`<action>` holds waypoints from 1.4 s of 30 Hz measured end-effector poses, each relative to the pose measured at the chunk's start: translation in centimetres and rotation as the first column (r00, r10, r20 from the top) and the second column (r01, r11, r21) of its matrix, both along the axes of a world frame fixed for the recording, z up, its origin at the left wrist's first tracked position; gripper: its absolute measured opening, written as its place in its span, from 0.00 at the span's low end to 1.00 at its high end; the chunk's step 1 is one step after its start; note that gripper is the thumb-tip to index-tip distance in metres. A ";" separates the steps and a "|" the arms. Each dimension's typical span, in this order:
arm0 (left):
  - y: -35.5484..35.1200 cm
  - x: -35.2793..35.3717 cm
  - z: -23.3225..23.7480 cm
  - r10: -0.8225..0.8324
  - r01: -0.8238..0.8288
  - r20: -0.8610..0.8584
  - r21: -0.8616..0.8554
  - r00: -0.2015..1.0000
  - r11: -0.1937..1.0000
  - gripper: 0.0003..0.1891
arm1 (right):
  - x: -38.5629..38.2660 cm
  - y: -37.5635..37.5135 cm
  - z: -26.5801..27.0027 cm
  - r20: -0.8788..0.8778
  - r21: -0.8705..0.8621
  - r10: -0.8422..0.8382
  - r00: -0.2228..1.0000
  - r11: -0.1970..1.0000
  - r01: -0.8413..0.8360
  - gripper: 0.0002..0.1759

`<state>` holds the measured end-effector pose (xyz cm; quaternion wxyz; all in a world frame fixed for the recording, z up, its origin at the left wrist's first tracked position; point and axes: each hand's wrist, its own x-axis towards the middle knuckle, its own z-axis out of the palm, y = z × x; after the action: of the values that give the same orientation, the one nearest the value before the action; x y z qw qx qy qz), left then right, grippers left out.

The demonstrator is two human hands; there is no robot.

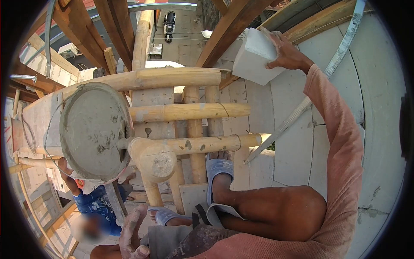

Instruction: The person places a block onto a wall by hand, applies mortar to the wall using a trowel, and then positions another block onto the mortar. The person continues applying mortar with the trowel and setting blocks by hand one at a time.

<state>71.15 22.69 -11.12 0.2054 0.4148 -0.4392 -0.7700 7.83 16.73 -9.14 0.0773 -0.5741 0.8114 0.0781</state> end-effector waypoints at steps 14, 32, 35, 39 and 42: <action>-0.4 -0.3 -0.4 -0.048 0.047 0.010 0.065 0.999 0.997 0.50 | 2.0 3.0 0.3 -0.454 0.047 0.474 0.754 0.858 -0.511 0.68; -0.3 0.6 -0.2 -0.128 0.128 -0.006 0.155 0.992 0.980 0.53 | 1.3 4.3 2.9 -0.635 0.189 0.627 0.451 0.693 -0.696 0.47; -0.2 0.8 0.8 -0.138 0.139 -0.021 0.215 0.990 0.967 0.54 | 0.5 4.5 3.5 -0.652 0.264 0.627 0.427 0.715 -0.647 0.48; -0.2 0.4 2.6 -0.148 0.155 -0.048 0.350 0.988 0.924 0.55 | -0.9 5.0 4.1 -0.651 0.297 0.571 0.500 0.798 -0.525 0.54; 0.0 0.6 3.1 -0.280 0.265 0.007 0.305 0.960 0.915 0.55 | -1.6 4.7 4.6 -0.685 0.230 0.485 0.543 0.852 -0.471 0.60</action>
<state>71.73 22.69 -7.99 0.0192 0.3952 -0.3751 -0.8383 6.23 21.44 -4.57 -0.2668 -0.6939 0.5861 0.3223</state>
